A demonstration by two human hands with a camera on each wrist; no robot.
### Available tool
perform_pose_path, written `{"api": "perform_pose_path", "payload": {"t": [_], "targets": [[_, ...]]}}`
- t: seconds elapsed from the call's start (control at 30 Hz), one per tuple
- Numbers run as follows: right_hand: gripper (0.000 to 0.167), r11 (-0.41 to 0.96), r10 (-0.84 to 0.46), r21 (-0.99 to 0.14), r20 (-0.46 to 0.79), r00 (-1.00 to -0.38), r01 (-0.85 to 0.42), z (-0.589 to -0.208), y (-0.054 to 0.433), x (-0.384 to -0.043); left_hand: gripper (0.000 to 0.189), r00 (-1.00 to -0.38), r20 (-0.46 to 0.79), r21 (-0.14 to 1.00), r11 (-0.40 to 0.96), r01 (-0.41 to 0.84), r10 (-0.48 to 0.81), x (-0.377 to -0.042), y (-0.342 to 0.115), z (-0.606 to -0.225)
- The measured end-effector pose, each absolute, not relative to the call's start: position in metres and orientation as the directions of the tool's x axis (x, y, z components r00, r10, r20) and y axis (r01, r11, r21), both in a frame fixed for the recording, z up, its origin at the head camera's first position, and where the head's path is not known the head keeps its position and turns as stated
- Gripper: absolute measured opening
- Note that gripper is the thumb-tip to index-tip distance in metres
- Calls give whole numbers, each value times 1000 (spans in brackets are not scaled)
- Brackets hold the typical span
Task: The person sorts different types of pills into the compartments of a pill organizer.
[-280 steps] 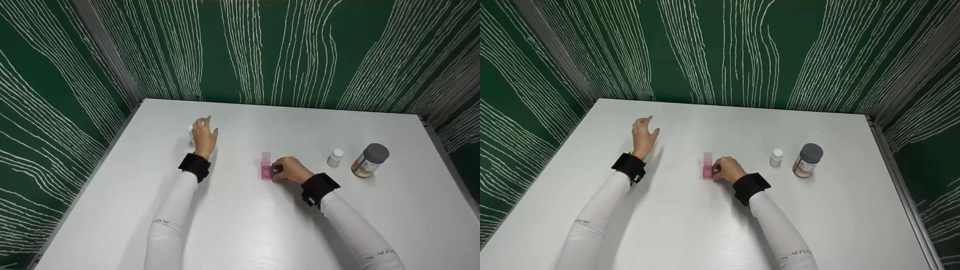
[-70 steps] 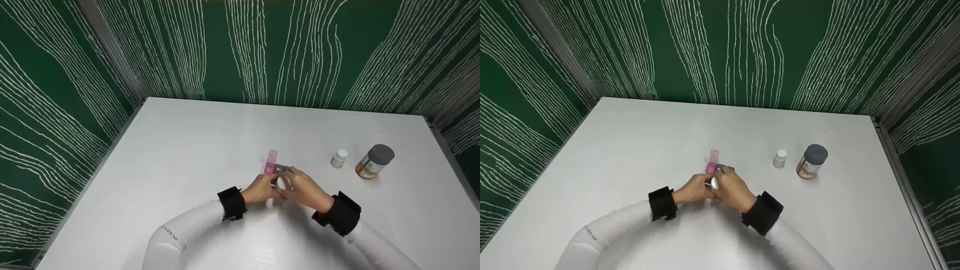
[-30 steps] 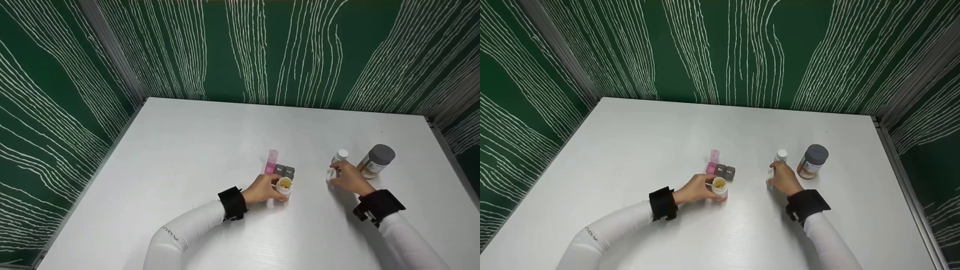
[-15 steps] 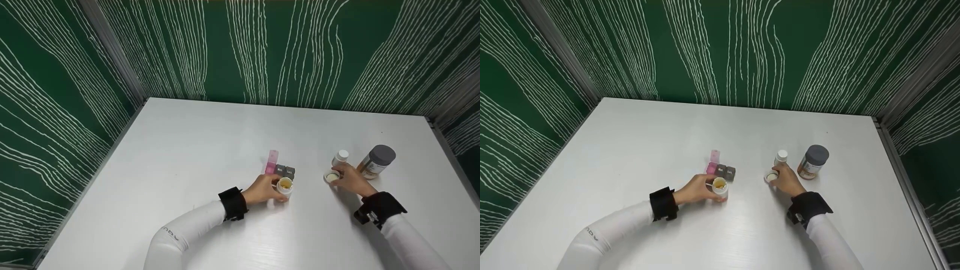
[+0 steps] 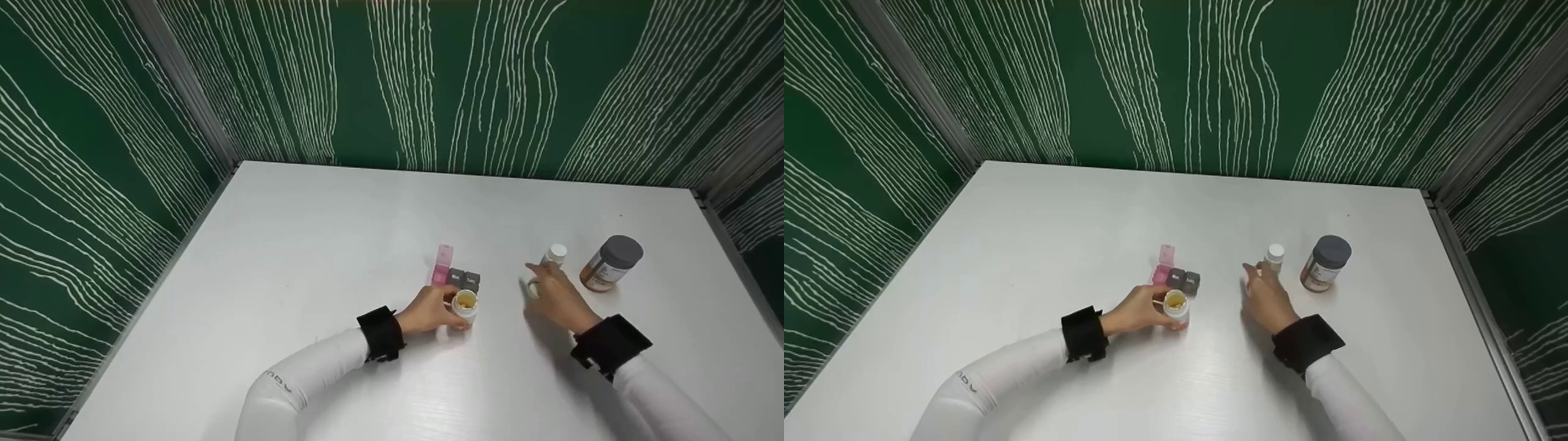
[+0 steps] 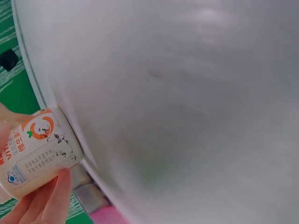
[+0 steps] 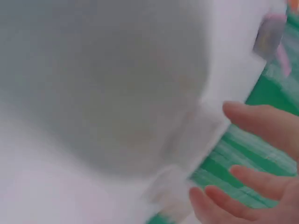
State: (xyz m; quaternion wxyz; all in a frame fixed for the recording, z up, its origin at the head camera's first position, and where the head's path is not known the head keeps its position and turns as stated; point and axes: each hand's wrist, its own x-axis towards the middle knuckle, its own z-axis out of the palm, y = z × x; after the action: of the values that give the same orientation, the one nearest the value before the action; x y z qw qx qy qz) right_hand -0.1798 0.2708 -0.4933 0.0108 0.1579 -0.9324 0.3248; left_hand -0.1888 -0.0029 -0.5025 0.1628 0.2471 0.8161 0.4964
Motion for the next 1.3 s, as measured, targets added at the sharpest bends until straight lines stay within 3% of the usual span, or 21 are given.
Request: {"api": "perform_pose_path", "payload": {"t": [0.17,0.27,0.5,0.7,0.93,1.3], "targets": [[79,550,-495,-717,133,-859,-428,-489,239,-164,49,-831,-11,892,381,243,556,-185,0,-498],[75,475,-536,-768,136,-834,-430,-490,224,-158,49,-839,15,910,341,237,544,-183,2,-492],[62,417,-400,-831,195,-895,-368,-494,205,-154,47,-851,107,921,272,280,513,-183,6,-477],[52,416,-332,-815,276,-902,-403,-494,201,-154,53,-861,73,921,297,252,504,-184,8,-469],[46,419,-260,-841,250,-933,-342,-488,206,-154,58,-846,55,910,322,261,530,-197,1,-461],[47,451,-207,-848,205,-957,-280,-487,219,-156,38,-857,107,698,575,426,505,-231,-22,-485]]}}
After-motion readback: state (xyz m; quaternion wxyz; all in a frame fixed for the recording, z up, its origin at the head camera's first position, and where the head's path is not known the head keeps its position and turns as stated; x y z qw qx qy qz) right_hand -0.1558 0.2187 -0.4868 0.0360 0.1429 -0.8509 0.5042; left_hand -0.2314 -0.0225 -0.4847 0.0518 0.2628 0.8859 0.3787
